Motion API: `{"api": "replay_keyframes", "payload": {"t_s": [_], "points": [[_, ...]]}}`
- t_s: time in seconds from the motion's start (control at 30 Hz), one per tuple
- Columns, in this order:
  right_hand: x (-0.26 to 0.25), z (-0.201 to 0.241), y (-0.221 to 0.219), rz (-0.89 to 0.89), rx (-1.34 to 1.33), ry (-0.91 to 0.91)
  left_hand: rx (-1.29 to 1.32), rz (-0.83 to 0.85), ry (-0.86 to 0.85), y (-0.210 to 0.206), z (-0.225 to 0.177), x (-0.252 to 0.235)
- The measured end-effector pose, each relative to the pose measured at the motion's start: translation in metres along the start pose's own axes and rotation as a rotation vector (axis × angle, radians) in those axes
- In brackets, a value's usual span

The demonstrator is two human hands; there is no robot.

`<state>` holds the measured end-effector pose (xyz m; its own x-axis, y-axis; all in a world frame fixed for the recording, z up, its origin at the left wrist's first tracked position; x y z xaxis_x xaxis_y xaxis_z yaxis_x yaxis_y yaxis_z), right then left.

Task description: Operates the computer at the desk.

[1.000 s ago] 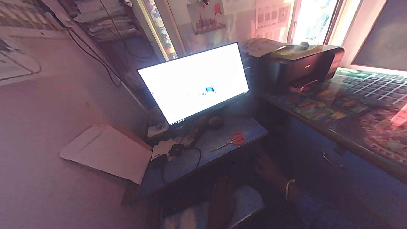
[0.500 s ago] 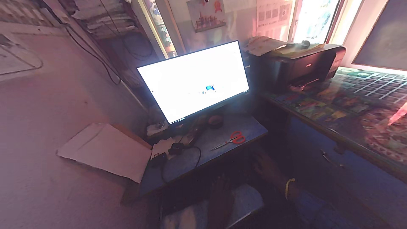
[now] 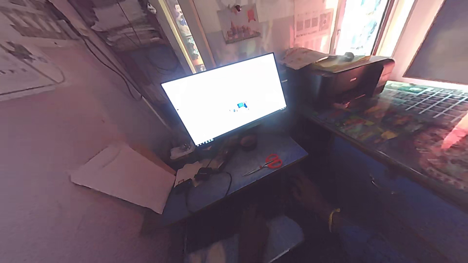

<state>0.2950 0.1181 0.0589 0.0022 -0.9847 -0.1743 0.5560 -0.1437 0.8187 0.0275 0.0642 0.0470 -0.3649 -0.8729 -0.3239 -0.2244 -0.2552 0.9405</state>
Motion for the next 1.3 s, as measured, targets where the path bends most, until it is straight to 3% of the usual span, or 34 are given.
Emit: {"api": "replay_keyframes", "payload": {"t_s": [0.4, 0.7, 0.8, 0.9, 1.03, 1.17, 1.3], "points": [[0.003, -0.003, -0.004, 0.039, 0.013, -0.021, -0.095, -0.053, 0.271, 0.011, 0.025, 0.015], [0.01, 0.008, 0.002, 0.122, -0.052, -0.183, -0.34, -0.151, 0.781, 0.06, 0.133, 0.072], [0.008, 0.003, -0.003, 0.085, -0.017, -0.098, -0.332, -0.088, 0.721, 0.062, 0.142, 0.077], [0.005, 0.0, -0.004, 0.039, 0.011, -0.035, -0.198, 0.042, 0.809, 0.07, 0.135, 0.073], [0.005, -0.005, -0.006, 0.011, 0.034, 0.0, -0.208, 0.012, 0.734, 0.073, 0.131, 0.061], [0.009, 0.0, -0.007, 0.057, -0.016, -0.023, -0.19, 0.305, 0.646, 0.069, 0.121, 0.05], [0.01, 0.007, -0.001, 0.119, -0.067, -0.046, -0.299, 0.199, 0.607, 0.044, 0.135, 0.058]]}}
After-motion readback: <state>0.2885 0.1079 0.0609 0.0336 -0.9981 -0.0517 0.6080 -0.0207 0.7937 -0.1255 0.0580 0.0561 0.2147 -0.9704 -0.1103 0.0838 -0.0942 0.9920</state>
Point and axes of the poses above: each hand's wrist, its own x-axis away from the middle knuckle, its own y-axis out of the back of the hand, z = x × y, the point moved 7 cm from there along -x, towards the middle knuckle, and after that the axes turned 9 degrees about -x, right-handed, at the moved point
